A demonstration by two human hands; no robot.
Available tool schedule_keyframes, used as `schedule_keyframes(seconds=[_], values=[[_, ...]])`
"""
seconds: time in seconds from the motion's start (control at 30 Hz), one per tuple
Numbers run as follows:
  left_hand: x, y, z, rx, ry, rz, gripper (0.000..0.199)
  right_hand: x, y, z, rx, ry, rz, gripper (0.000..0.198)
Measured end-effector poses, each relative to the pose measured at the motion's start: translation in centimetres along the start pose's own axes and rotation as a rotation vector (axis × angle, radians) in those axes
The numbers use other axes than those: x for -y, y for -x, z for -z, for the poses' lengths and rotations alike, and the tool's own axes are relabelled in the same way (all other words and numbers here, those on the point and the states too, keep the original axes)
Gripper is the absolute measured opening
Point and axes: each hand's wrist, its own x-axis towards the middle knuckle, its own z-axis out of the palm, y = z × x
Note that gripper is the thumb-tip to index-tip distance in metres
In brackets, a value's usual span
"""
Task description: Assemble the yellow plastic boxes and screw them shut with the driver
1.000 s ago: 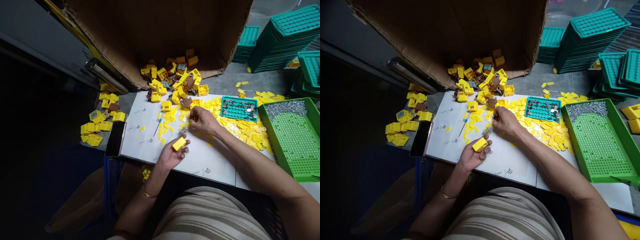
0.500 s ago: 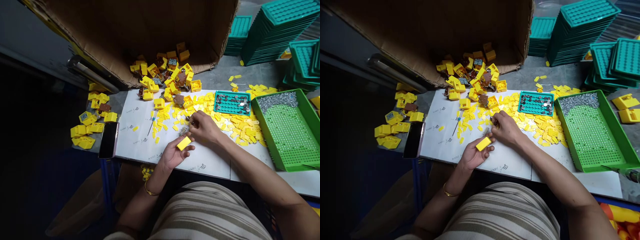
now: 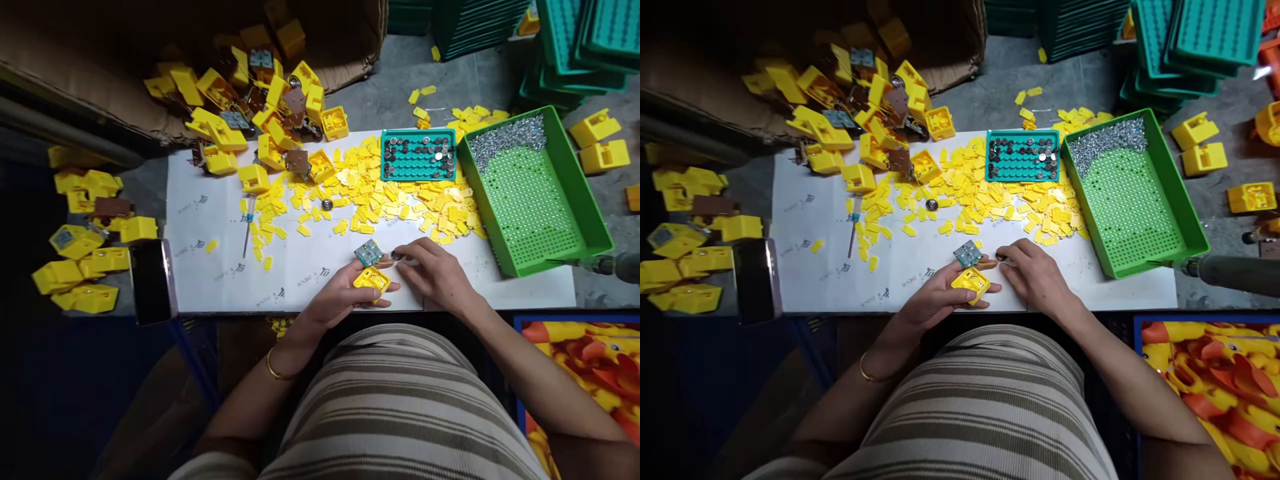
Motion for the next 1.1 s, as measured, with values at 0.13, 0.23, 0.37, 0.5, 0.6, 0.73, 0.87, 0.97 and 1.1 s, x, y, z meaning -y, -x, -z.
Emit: schedule_keyframes(seconds=[0.13,0.23,0.37,0.5,0.6,0.73,0.87,0.97,1.1], values=[[-0.1,0.2,-0.5,-0.025,-0.039,-0.028,0.063,0.1,-1.0,0.5,0.097,0.084,-0.021,0.024],[-0.3,0.3,-0.8,-0.017,-0.03,-0.041,0.065,0.4,-2.0,1.2,0.234,0.18,-0.074,0.025],[-0.5,0.5,-0.6,0.026,0.011,-0.048,0.067,0.8,-3.1,2.4,0.406,0.273,-0.055,0.026],[-0.3,0.3,-0.3,-0.007,0.007,-0.071,0.066,0.9,-3.5,3.1,0.486,0.327,-0.015,0.027],[0.0,-0.1,-0.6,-0.126,-0.069,-0.116,0.061,0.6,-3.5,3.1,0.486,0.308,-0.028,0.026],[0.1,-0.5,-1.2,-0.201,-0.16,-0.186,0.055,-0.2,-2.9,2.7,0.359,-0.036,-0.204,0.018],[0.2,-0.9,-1.3,-0.195,-0.213,-0.229,0.059,-0.4,-2.0,2.5,0.286,-0.694,-0.476,0.031],[0.6,-1.4,-1.2,-0.184,-0.211,-0.294,0.059,0.4,-1.8,2.5,0.267,-0.804,-0.474,0.032],[0.8,-1.8,-1.3,-0.113,-0.156,-0.33,0.058,1.6,-1.9,2.6,0.223,-0.6,-0.304,0.019]])
